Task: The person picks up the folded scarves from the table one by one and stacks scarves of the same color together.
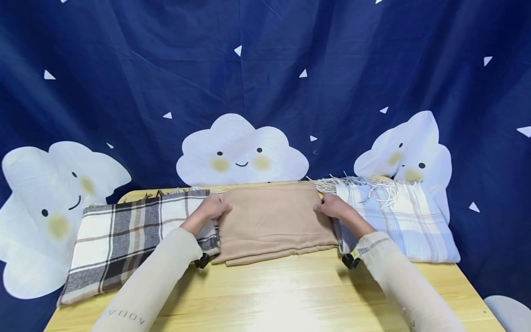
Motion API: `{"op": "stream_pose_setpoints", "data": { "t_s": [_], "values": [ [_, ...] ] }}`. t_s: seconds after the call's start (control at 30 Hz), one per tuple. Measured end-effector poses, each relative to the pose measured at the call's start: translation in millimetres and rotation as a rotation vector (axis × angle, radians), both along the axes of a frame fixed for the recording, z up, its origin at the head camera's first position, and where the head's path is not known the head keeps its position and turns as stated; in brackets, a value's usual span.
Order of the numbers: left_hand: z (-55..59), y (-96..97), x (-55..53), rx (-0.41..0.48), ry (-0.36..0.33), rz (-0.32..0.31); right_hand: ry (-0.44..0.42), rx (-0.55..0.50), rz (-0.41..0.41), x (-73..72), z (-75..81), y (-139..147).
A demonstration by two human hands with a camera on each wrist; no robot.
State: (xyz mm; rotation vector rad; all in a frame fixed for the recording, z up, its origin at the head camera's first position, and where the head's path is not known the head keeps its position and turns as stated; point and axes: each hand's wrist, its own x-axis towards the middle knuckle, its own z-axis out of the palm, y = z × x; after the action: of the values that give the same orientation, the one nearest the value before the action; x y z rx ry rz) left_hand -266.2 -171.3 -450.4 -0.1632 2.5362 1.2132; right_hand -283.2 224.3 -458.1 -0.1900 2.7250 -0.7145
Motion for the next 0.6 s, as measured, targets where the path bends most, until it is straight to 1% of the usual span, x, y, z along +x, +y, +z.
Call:
{"op": "stream_pose_setpoints", "data": {
  "t_s": [0.07,0.13,0.2,0.3,0.43,0.6],
  "values": [
    [0.9,2.1,-1.4,0.009,-0.023,0.002,-0.008,0.002,-0.011,-0.9,-1.4,1],
    [1.3,3.6,-2.1,0.013,-0.023,0.003,-0.02,0.001,-0.022,-1.1,-1.5,1],
    [1.2,5.2,-2.3,0.02,-0.014,0.009,-0.031,0.007,-0.03,-1.3,-1.0,1],
    [-0.6,8.0,-2.5,0.029,0.017,0.014,-0.047,0.002,-0.052,-1.4,-0.9,1],
    [-4.0,12.6,-3.6,0.013,0.048,0.019,-0.052,-0.01,-0.083,-2.4,-2.8,2],
    [-8.0,15.0,-4.5,-0.006,0.063,0.021,-0.046,-0.017,-0.104,-5.1,-5.2,2]
  ]
}}
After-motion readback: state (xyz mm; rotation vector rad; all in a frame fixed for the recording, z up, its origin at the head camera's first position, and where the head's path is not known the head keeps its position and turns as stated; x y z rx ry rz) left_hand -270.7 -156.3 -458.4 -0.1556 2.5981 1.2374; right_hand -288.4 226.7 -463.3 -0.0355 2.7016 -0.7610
